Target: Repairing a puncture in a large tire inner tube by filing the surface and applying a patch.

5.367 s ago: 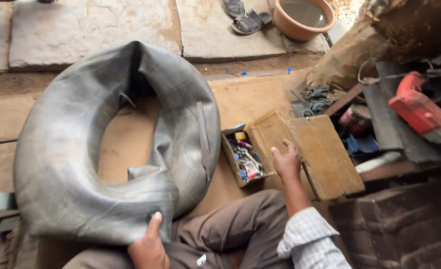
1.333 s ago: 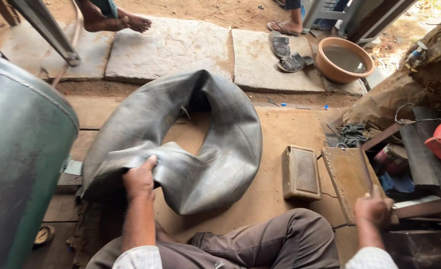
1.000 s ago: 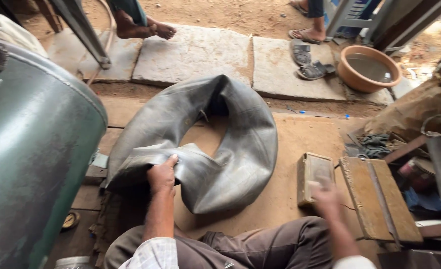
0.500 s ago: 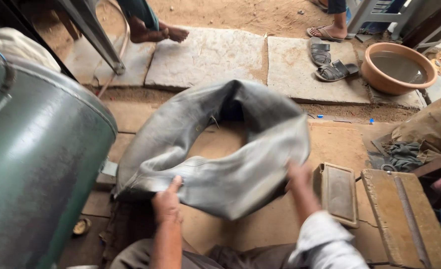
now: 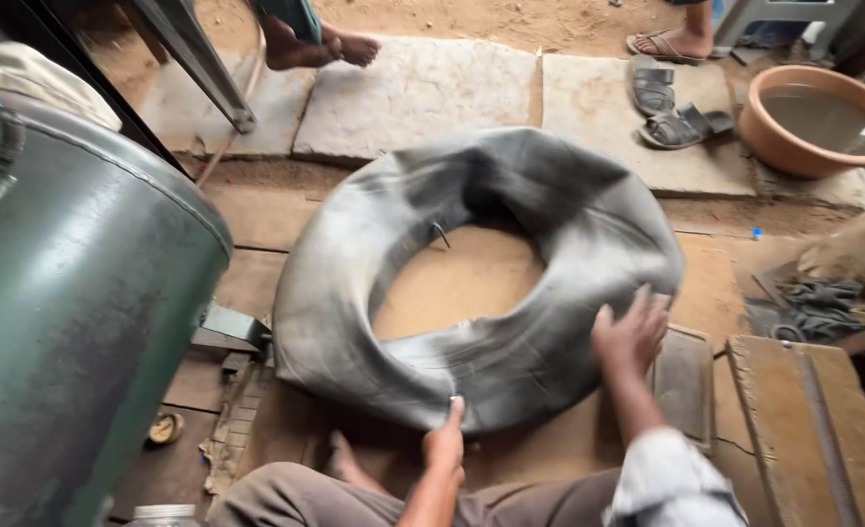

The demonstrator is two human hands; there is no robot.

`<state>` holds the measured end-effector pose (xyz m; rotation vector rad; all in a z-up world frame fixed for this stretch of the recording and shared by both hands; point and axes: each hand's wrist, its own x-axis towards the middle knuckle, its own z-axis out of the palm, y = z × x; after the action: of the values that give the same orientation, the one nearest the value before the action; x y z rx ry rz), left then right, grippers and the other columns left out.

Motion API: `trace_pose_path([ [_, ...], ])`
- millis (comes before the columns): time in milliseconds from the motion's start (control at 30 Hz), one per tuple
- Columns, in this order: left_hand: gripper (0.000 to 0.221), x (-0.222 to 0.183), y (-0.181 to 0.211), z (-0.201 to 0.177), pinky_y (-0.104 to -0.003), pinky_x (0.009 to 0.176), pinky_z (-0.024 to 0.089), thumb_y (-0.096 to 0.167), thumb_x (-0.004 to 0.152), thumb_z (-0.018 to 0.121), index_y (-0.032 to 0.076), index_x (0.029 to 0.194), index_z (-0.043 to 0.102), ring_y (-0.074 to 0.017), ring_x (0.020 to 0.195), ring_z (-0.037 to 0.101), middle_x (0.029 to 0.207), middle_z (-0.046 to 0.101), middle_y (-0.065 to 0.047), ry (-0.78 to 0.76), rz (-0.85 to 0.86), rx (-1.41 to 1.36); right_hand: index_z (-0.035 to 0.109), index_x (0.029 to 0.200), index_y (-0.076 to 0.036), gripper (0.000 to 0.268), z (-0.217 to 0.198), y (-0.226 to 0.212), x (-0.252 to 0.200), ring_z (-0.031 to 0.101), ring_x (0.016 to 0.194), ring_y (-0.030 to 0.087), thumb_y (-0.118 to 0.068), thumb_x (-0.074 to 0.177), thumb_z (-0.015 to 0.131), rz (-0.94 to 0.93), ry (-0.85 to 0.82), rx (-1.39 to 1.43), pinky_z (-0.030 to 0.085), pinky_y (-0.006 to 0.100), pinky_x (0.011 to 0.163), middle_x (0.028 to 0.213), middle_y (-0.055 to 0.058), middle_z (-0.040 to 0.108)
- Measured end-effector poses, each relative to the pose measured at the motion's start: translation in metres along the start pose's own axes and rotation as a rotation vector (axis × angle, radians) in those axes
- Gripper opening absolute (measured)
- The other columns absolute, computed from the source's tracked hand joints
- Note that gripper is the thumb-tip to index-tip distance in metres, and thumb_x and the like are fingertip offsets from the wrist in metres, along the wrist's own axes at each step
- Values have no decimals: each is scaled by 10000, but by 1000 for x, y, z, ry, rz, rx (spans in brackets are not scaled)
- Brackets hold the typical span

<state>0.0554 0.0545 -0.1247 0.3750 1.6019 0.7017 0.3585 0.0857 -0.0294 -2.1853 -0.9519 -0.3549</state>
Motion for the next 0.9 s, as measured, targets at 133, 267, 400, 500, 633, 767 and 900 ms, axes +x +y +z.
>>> trace_pose_path([
  [133,701,5,-15,-3,-383,961,504,488,780,871,-83,1160,725,-222,1055,668,1160,736,-110,32,23,51,643,1296,-156,572,-68,-62,-79,632,1314,283,-287,764,809,-189,-579,318,503,358,1139,1388,87,668],
  [267,618,-4,-2,-15,-358,985,485,339,728,880,-40,1191,726,-215,1093,659,1228,724,-90,-108,220,-350,437,1484,-153,905,-79,-80,-131,362,1448,306,-302,709,880,-544,-964,188,264,468,1189,1566,92,443],
  [400,547,-12,45,-32,-403,979,535,240,782,831,-89,1195,689,-265,1112,656,1233,704,-134,88,142,-536,272,1580,-97,1085,-42,-63,-167,204,1523,298,-279,690,866,-803,-996,-83,156,581,1194,1673,117,271],
  [500,497,-20,82,-33,-418,989,539,214,806,755,-32,1225,654,-276,1138,654,1236,688,-123,-120,160,-723,303,1581,-93,1007,-22,-60,-163,245,1532,289,-151,708,802,-879,-805,-166,193,606,1179,1654,118,314],
  [633,408,-92,161,-37,-494,976,520,189,844,633,19,1216,629,-308,1106,644,1214,651,-145,-523,298,-667,648,1362,-141,741,-30,-87,-102,548,1337,306,96,661,640,-518,-797,324,435,404,1123,1385,119,651],
  [767,333,-56,172,-50,-510,958,551,136,845,650,13,1150,595,-299,1115,635,1202,610,-139,-603,470,-511,717,1259,-40,611,-51,-121,-40,666,1257,245,196,752,469,-246,-685,715,459,293,1113,1282,126,726],
  [900,332,6,142,-55,-382,987,517,171,894,630,-60,1132,652,-282,1113,606,1166,643,-163,-323,569,-331,711,1271,-32,625,-49,-133,-13,690,1184,182,195,756,438,-56,-772,776,485,282,1083,1230,93,759],
])
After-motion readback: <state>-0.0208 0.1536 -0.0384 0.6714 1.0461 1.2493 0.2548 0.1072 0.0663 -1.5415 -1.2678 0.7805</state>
